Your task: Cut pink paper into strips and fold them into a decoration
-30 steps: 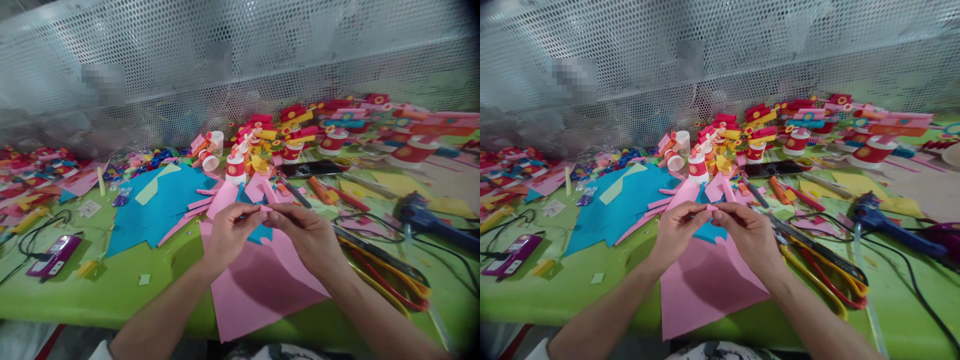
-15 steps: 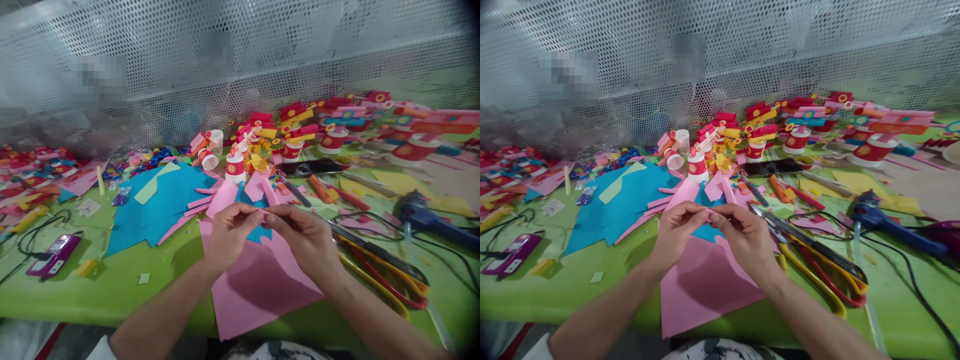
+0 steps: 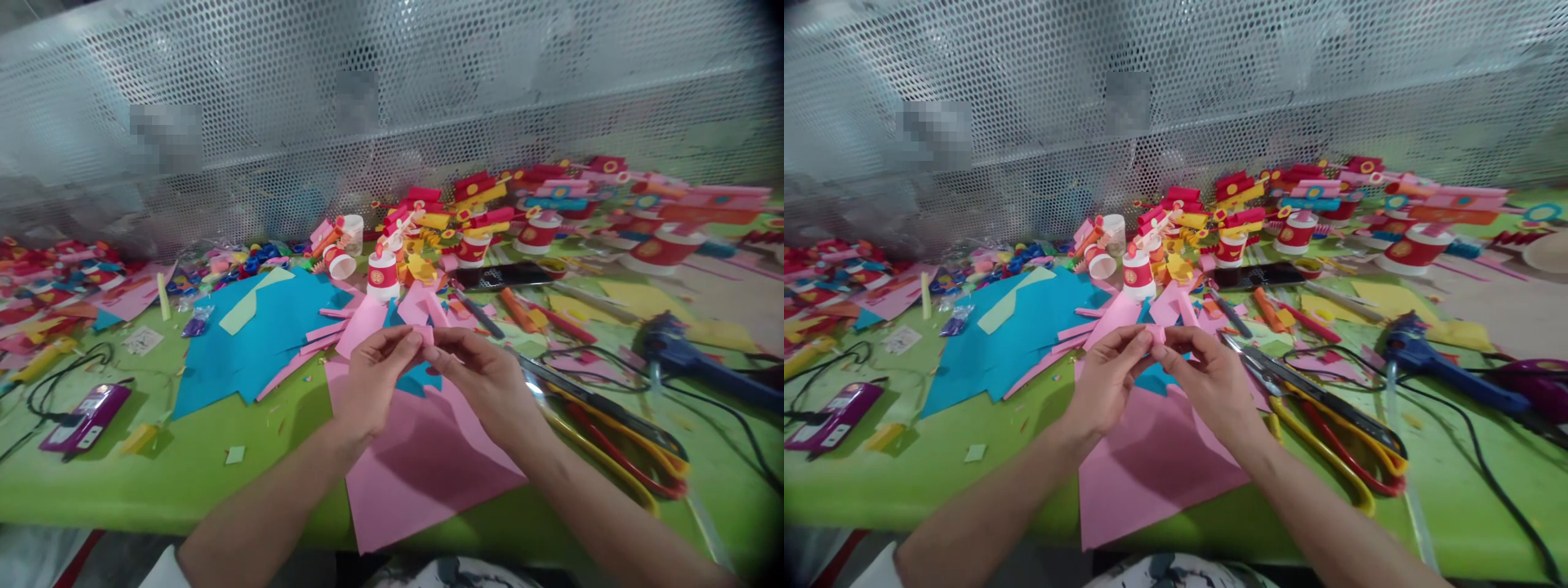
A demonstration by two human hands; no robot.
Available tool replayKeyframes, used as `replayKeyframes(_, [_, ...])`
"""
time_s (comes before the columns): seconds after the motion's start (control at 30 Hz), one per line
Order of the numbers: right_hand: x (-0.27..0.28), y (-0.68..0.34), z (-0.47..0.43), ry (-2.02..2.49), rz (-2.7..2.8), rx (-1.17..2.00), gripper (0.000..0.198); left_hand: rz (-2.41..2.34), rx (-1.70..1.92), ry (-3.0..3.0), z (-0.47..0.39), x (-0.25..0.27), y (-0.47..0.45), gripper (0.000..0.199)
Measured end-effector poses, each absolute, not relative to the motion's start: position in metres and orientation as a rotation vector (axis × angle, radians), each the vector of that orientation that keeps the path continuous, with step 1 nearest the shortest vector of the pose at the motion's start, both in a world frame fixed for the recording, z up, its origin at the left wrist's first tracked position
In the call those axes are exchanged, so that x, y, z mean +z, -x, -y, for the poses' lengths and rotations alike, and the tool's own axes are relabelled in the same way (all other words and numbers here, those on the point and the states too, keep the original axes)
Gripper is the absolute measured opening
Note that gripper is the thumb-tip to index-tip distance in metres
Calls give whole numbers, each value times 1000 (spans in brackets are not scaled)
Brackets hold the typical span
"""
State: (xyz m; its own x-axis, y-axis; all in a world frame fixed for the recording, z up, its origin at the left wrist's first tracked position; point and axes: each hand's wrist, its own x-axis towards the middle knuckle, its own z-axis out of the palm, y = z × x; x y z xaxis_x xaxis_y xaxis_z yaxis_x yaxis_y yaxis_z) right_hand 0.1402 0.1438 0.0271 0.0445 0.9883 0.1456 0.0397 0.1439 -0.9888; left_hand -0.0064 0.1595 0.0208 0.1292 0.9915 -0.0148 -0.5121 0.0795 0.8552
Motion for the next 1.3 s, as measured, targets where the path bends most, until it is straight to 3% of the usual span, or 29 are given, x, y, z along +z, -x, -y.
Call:
replayKeyframes(0.13, [30, -142, -143, 1173, 1316, 919, 29, -765, 1261, -969, -156, 21, 8, 28])
replayKeyframes(0.27, [32, -143, -141, 1198, 1490, 739, 14, -908, 1256, -1527, -155, 31, 18, 32])
replayKeyframes(0.5, [35, -143, -138, 1185, 1645, 501, 6, -941, 1163, -2042, -166, 42, 34, 20])
replayKeyframes(0.8, [33, -142, -140, 1182, 1471, 807, 33, -897, 1265, -1436, -164, 28, 21, 21])
replayKeyframes(1.3, [31, -151, -142, 1114, 1694, 480, 9, -833, 1186, -1459, -164, 28, 25, 27])
